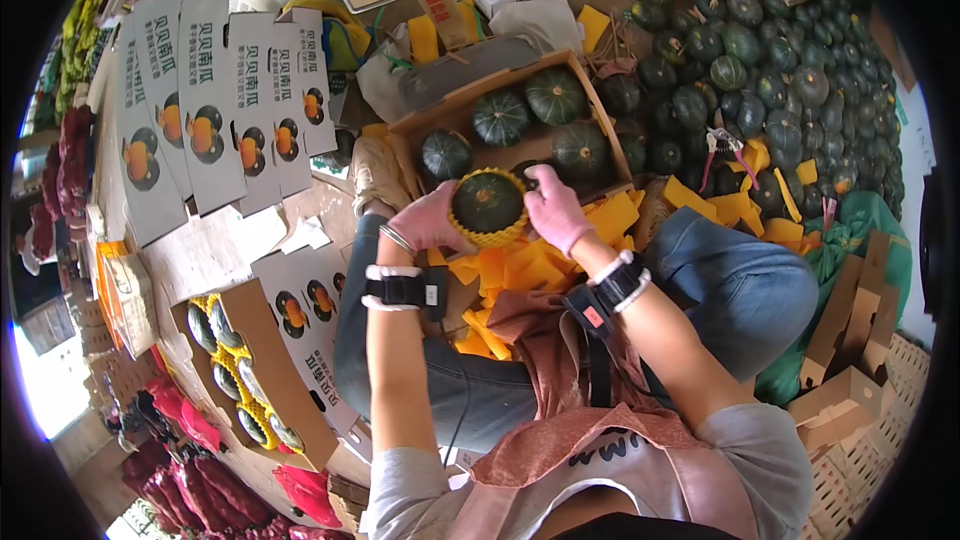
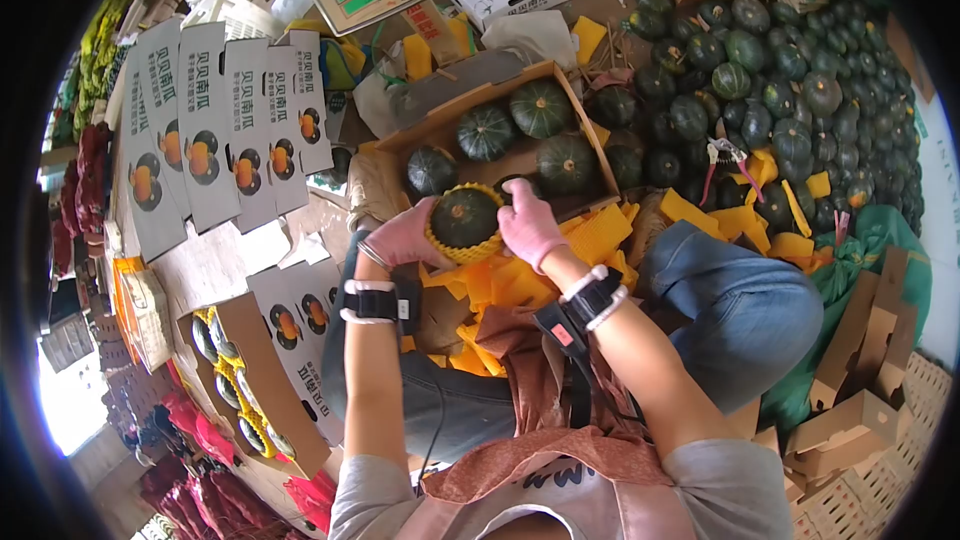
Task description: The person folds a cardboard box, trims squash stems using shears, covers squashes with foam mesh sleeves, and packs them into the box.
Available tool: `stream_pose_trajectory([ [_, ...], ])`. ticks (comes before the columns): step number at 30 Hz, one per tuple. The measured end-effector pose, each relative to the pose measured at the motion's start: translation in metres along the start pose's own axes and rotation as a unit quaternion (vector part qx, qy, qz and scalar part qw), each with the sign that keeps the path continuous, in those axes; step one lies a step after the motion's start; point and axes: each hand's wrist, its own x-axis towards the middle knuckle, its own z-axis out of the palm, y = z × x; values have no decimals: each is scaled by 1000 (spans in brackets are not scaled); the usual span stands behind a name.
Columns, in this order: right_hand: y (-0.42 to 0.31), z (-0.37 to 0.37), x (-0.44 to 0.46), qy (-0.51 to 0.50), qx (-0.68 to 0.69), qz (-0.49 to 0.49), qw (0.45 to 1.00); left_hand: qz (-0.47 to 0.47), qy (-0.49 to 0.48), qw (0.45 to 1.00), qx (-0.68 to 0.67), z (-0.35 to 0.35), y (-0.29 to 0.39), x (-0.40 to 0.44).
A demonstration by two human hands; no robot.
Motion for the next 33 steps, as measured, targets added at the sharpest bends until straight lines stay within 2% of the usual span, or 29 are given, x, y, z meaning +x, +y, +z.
stream_pose_trajectory([
  [1, 3, 11, 5, 6, -25, -8, 1000, 3, -57, 998, 34, -11, -1, 1],
  [2, 6, 21, 11, -12, -26, 27, 999, 4, -61, 996, 63, -12, -35, 13],
  [3, 7, 29, 16, -31, -26, 64, 997, -36, -34, 989, 137, -14, -28, 15],
  [6, 10, 38, 16, -41, 21, 41, 998, -153, 27, 934, 322, -17, 14, 8],
  [7, 13, 35, 13, -110, 71, 19, 991, -188, 97, 877, 430, -2, 8, 15],
  [9, 14, 18, -11, -89, 67, -63, 992, -101, 187, 812, 543, 16, -23, 16],
  [11, 11, -28, -35, -68, 32, -38, 996, -179, 143, 871, 435, -10, 8, 16],
  [12, 28, -40, -41, -19, -59, 22, 998, -219, 118, 892, 377, -23, 19, 19],
  [13, 45, -49, -46, 30, -152, 82, 985, -186, 227, 906, 305, -29, 1, 30],
  [15, 74, -56, -51, 24, -253, 114, 961, -245, 244, 900, 264, -36, 21, 54],
  [16, 78, -50, -53, 41, -291, 79, 953, -261, 259, 893, 261, -30, 14, 70],
  [18, 85, -37, -43, 3, -391, 70, 918, -277, 311, 880, 230, -21, 12, 88],
  [19, 92, -30, -35, -17, -430, 74, 899, -271, 329, 877, 222, -19, 14, 91],
  [22, 131, -29, -13, -108, -372, 112, 915, -232, 399, 868, 182, -14, 26, 77],
  [25, 96, -45, -30, -2, -309, 125, 943, -51, 411, 900, 135, 8, 40, 43],
  [26, 75, -50, -37, 23, -330, 128, 935, 55, 383, 910, 146, 21, 48, 35],
  [27, 81, -52, -36, 15, -335, 120, 934, 139, 362, 895, 221, 36, 48, 28],
  [29, 112, -44, -20, -4, -347, 100, 932, 126, 310, 900, 279, 68, 39, 19],
  [31, 134, -45, -11, -5, -288, 81, 954, 143, 375, 870, 287, 95, 38, 7],
  [32, 131, -50, -15, 0, -264, 62, 962, 152, 414, 863, 244, 114, 44, 1],
  [33, 122, -57, -21, 4, -243, 42, 969, 156, 443, 874, 125, 135, 62, -9],
])
